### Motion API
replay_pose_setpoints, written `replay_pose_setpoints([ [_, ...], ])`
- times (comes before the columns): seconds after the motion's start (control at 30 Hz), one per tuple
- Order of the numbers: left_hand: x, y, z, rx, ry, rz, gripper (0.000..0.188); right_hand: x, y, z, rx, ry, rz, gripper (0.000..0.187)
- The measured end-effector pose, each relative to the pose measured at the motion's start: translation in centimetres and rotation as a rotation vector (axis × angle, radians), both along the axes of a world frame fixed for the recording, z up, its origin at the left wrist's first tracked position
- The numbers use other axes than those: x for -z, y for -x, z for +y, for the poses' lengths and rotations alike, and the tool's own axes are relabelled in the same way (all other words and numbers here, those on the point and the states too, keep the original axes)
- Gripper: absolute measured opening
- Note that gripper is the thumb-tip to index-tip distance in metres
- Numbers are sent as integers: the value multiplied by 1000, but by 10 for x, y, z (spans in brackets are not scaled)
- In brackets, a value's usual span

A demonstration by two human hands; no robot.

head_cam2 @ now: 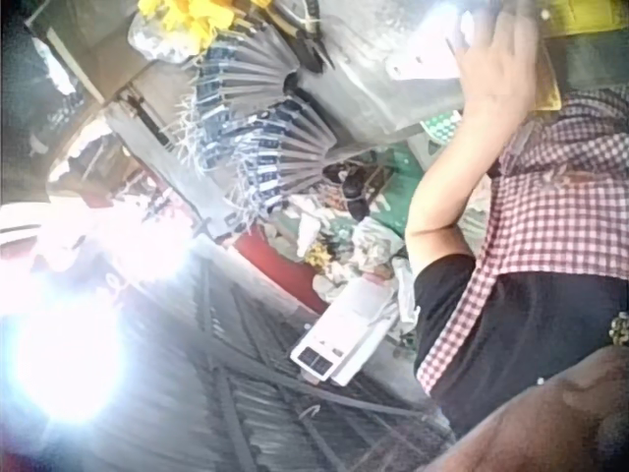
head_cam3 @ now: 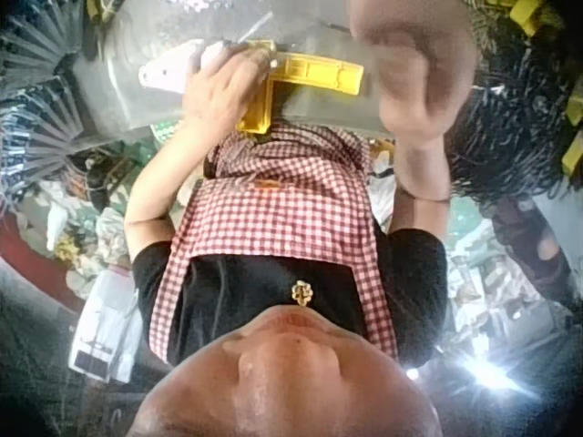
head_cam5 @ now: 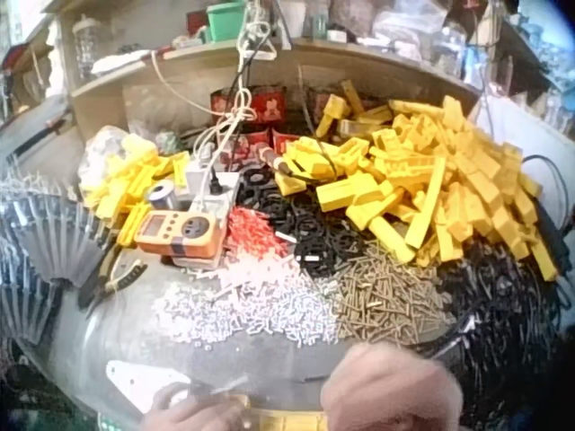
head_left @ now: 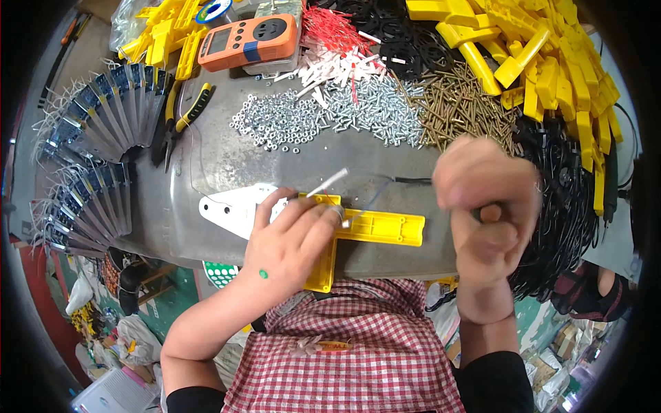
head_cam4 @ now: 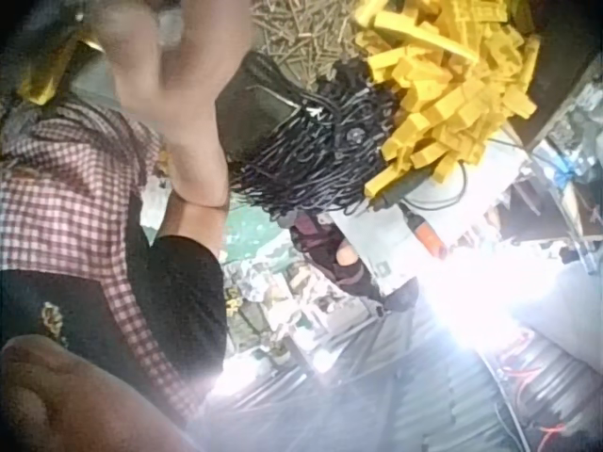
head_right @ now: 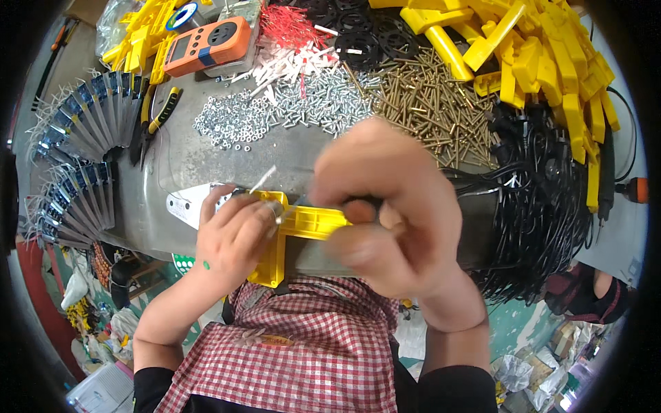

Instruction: Soldering wires and assembling the yellow plastic housing of a hand-held industrial tool using a soldering iron and power screwdriver.

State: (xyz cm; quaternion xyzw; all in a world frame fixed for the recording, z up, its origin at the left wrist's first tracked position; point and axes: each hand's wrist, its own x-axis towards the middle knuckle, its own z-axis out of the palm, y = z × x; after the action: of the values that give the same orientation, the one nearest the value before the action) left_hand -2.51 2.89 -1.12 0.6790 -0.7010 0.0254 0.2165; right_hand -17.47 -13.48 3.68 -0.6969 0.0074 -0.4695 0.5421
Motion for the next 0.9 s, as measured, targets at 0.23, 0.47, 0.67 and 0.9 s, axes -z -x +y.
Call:
replay_pose_setpoints([
  [0.23,-18,8,27,128,-250,-75,37,-24,10,24,-428,-651,-250,46],
  [0.47,-11,10,26,113,-184,-2,35,18,-7,28,-503,-638,109,50],
  [0.67,-9,11,23,113,-135,-13,31,13,-29,35,-326,-802,51,34],
  [0.9,-13,10,21,140,-80,24,28,-5,-26,39,-477,-555,451,44],
])
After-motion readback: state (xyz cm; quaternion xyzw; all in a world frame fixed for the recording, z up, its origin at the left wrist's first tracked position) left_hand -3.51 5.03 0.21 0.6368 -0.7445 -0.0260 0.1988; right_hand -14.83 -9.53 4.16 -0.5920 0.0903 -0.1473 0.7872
